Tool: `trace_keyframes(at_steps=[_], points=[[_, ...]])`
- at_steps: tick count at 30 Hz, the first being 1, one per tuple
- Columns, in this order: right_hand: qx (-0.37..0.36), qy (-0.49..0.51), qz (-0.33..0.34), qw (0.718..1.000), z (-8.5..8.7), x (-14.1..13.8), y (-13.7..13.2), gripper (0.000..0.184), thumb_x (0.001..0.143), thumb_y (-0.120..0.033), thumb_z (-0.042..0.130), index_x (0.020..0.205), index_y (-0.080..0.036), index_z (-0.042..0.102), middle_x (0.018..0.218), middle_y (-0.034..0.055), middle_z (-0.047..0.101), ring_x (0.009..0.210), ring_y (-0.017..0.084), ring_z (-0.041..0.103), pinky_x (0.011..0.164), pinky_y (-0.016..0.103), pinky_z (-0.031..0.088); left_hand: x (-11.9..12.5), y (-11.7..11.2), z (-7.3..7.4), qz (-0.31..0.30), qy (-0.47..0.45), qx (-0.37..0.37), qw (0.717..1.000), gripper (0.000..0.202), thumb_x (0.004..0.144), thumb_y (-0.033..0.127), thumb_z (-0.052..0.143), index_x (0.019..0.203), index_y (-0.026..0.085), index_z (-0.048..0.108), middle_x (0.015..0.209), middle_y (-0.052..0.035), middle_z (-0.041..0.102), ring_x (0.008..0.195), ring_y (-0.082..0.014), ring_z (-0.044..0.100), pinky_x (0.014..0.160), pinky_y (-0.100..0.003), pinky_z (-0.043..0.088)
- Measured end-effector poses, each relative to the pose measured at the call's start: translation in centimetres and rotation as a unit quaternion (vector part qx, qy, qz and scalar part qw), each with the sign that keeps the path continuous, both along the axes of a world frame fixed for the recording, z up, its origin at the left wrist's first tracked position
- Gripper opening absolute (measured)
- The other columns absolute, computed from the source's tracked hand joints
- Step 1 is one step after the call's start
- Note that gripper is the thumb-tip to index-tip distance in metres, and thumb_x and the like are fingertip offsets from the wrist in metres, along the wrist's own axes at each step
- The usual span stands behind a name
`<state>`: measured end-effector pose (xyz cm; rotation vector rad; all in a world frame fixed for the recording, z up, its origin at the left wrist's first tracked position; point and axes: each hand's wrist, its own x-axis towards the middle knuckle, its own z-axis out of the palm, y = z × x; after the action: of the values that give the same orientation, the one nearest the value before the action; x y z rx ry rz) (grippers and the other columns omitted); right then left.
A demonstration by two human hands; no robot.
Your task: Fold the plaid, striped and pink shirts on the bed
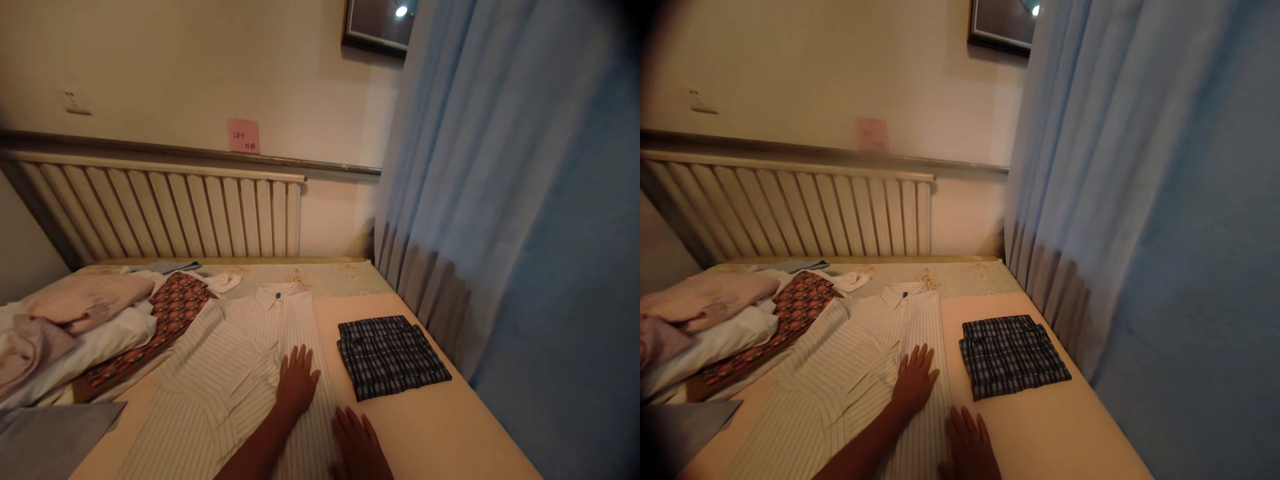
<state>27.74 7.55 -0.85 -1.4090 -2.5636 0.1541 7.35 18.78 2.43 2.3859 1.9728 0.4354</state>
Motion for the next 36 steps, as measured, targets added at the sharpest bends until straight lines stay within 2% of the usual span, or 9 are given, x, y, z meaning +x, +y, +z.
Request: trace_keyframes(at_steps=[6, 10, 13, 16, 19, 23, 27, 31, 36], points=[[0.036, 0.005, 0.007, 0.999, -0.6, 0.1, 0.0, 0.062, 0.084, -0.042, 0.056, 0.143, -0.028, 0.041, 0.15, 0.0015, 0.038, 0.136, 0.031, 0.038, 0.11, 0.046, 0.029, -0.3, 0.2, 1.0, -0.004, -0.046, -0.021, 0.999, 0.056, 0.092, 0.042, 0.038, 0.144, 0.02, 0.04, 0.155, -0.0083, 0.031, 0.145, -0.0301, 0.018, 0.117, -0.053, 0.012], [0.04, -0.003, 0.004, 0.999, -0.6, 0.1, -0.4, 0.059, 0.088, -0.041, 0.052, 0.144, -0.026, 0.04, 0.151, 0.0021, 0.036, 0.136, 0.031, 0.037, 0.11, 0.047, 0.028, -0.8, -1.6, 1.1, -0.004, -0.08, -0.049, 0.996, 0.053, 0.093, 0.037, 0.037, 0.139, 0.013, 0.046, 0.151, -0.0119, 0.037, 0.143, -0.0291, 0.024, 0.117, -0.048, 0.019], [0.059, -0.005, -0.001, 0.998, -0.7, 0.0, -0.8, 0.055, 0.092, -0.043, 0.047, 0.144, -0.025, 0.04, 0.15, 0.0027, 0.037, 0.137, 0.031, 0.036, 0.11, 0.049, 0.027, -2.1, -4.9, 0.5, 0.024, -0.133, -0.042, 0.99, 0.052, 0.091, 0.034, 0.036, 0.136, 0.01, 0.048, 0.148, -0.0145, 0.043, 0.14, -0.0263, 0.033, 0.116, -0.043, 0.024], [0.083, 0.003, -0.003, 0.997, -0.6, 0.0, -1.2, 0.052, 0.094, -0.046, 0.043, 0.141, -0.024, 0.044, 0.148, 0.0036, 0.041, 0.136, 0.03, 0.037, 0.11, 0.049, 0.028, -5.0, -9.3, 0.1, 0.079, -0.205, -0.016, 0.975, 0.05, 0.09, 0.033, 0.035, 0.133, 0.012, 0.05, 0.143, -0.0127, 0.049, 0.134, -0.0228, 0.042, 0.115, -0.04, 0.029], [0.105, 0.019, -0.007, 0.994, -0.4, -0.1, -1.6, 0.051, 0.095, -0.048, 0.041, 0.139, -0.024, 0.046, 0.147, 0.004, 0.044, 0.136, 0.028, 0.039, 0.11, 0.047, 0.028, -9.5, -14.3, 0.3, 0.156, -0.27, 0.017, 0.95, 0.048, 0.088, 0.035, 0.035, 0.126, 0.014, 0.055, 0.133, -0.0111, 0.058, 0.126, -0.0223, 0.05, 0.111, -0.04, 0.034], [0.121, 0.033, -0.014, 0.992, -0.3, -0.2, -2.0, 0.052, 0.094, -0.052, 0.04, 0.138, -0.025, 0.048, 0.144, 0.0049, 0.048, 0.134, 0.027, 0.041, 0.11, 0.046, 0.029, -16.3, -21.4, 0.4, 0.269, -0.304, 0.071, 0.911, 0.046, 0.083, 0.043, 0.038, 0.113, 0.015, 0.059, 0.12, -0.012, 0.063, 0.117, -0.0258, 0.055, 0.108, -0.042, 0.038], [0.129, 0.02, -0.016, 0.991, -0.4, -0.3, -2.1, 0.053, 0.094, -0.054, 0.039, 0.136, -0.024, 0.052, 0.142, 0.0056, 0.05, 0.133, 0.027, 0.043, 0.11, 0.046, 0.029, -21.4, -27.8, -0.9, 0.372, -0.299, 0.094, 0.873, 0.049, 0.077, 0.048, 0.04, 0.105, 0.013, 0.059, 0.109, -0.0162, 0.064, 0.107, -0.0294, 0.058, 0.102, -0.042, 0.042], [0.143, 0.02, -0.011, 0.989, -0.4, -0.3, -2.3, 0.053, 0.093, -0.055, 0.038, 0.134, -0.024, 0.053, 0.14, 0.0062, 0.052, 0.133, 0.027, 0.042, 0.11, 0.046, 0.029, -22.8, -31.7, -2.5, 0.458, -0.296, 0.069, 0.835, 0.051, 0.074, 0.047, 0.041, 0.106, 0.011, 0.057, 0.103, -0.0166, 0.063, 0.103, -0.0302, 0.059, 0.099, -0.041, 0.045], [0.15, 0.013, -0.006, 0.989, -0.4, -0.2, -2.5, 0.054, 0.093, -0.055, 0.039, 0.133, -0.022, 0.054, 0.14, 0.0064, 0.052, 0.134, 0.026, 0.042, 0.111, 0.046, 0.03, -22.3, -32.5, -3.5, 0.482, -0.318, 0.053, 0.814, 0.058, 0.074, 0.039, 0.044, 0.12, 0.003, 0.049, 0.124, -0.0234, 0.056, 0.124, -0.0318, 0.05, 0.106, -0.039, 0.039]])
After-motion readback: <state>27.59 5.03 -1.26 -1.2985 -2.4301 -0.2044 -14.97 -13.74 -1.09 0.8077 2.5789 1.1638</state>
